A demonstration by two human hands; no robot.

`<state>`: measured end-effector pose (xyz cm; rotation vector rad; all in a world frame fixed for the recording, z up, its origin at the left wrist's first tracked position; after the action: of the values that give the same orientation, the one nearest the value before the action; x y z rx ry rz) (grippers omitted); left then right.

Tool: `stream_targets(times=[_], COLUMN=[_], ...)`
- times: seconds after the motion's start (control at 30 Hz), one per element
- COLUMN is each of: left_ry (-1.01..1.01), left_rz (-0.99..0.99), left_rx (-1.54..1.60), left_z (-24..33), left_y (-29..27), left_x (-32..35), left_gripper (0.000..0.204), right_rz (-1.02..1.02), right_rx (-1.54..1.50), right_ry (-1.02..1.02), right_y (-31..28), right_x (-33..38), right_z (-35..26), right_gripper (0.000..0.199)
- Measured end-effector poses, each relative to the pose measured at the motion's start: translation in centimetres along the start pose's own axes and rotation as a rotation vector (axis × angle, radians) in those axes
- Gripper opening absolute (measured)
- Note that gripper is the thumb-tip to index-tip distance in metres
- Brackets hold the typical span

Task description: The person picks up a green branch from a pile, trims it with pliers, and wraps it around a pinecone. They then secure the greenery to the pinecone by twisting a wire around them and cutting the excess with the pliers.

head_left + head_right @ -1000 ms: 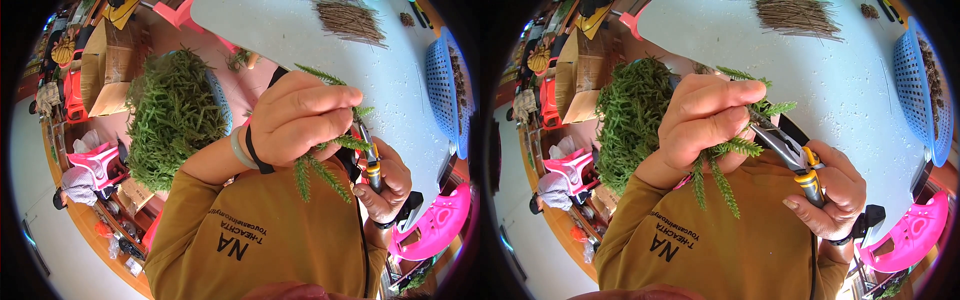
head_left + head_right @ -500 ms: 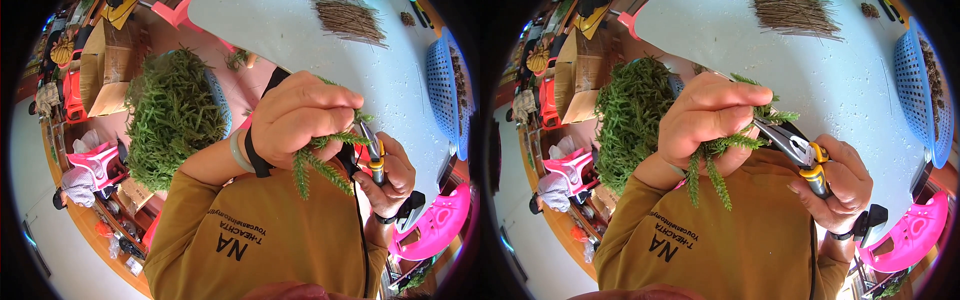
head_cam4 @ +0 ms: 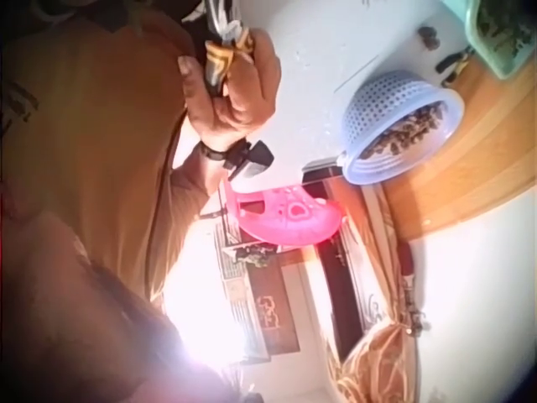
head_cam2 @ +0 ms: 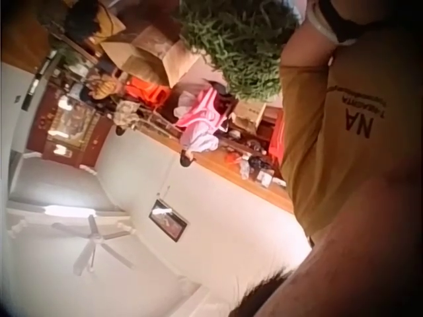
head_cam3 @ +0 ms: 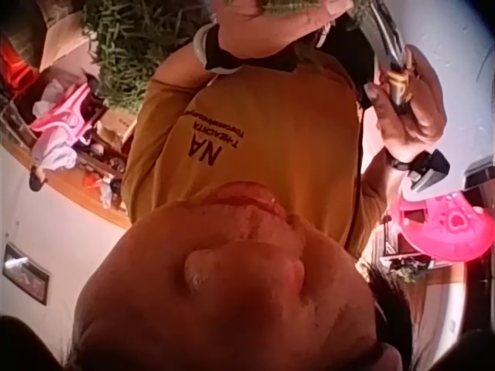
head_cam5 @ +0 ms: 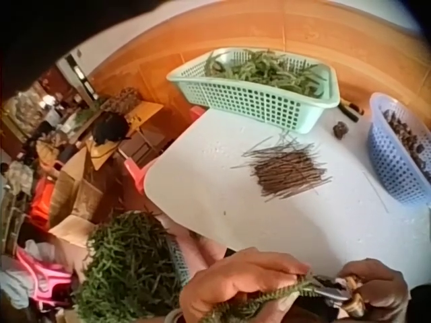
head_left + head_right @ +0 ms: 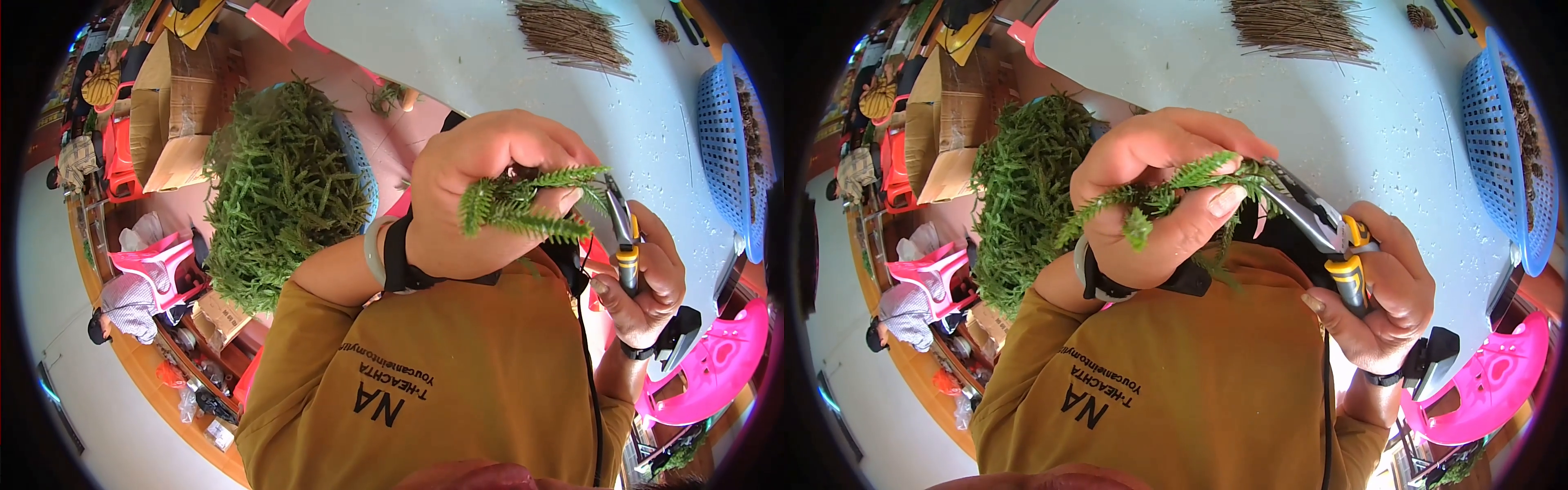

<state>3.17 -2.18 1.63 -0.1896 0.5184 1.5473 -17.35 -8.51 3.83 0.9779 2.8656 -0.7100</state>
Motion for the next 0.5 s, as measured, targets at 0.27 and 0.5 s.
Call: stream_targets(times=[0.27, 0.5], left_ry=[0.164, 0.181], left_rz=[0.132, 0.070], left_rx=[-0.259, -0.316], left_z=[0.7, 0.7], left_y=[0.1, -0.1], left_x=[-0.2, -0.3], left_gripper=[0.023, 0.024], right_rz=[-0.039, -0.096], right_rx=[-0.009, 0.033], right_ry=[0.075, 0.088], right_y=[0.1, -0.2], right_x=[0.3, 0.2], right_z=[-1.3, -1.5], right_gripper=[0.030, 0.030])
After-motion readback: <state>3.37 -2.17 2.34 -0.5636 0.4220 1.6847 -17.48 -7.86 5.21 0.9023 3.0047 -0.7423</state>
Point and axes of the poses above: each hand's wrist, its own x-axis away from the middle knuckle, its own y-axis out of the palm, z = x × y, the point moved 3 cm from there along -x, towards the middle knuckle, and after that the axes turned 10 degrees about -z, right-handed, at the moved point
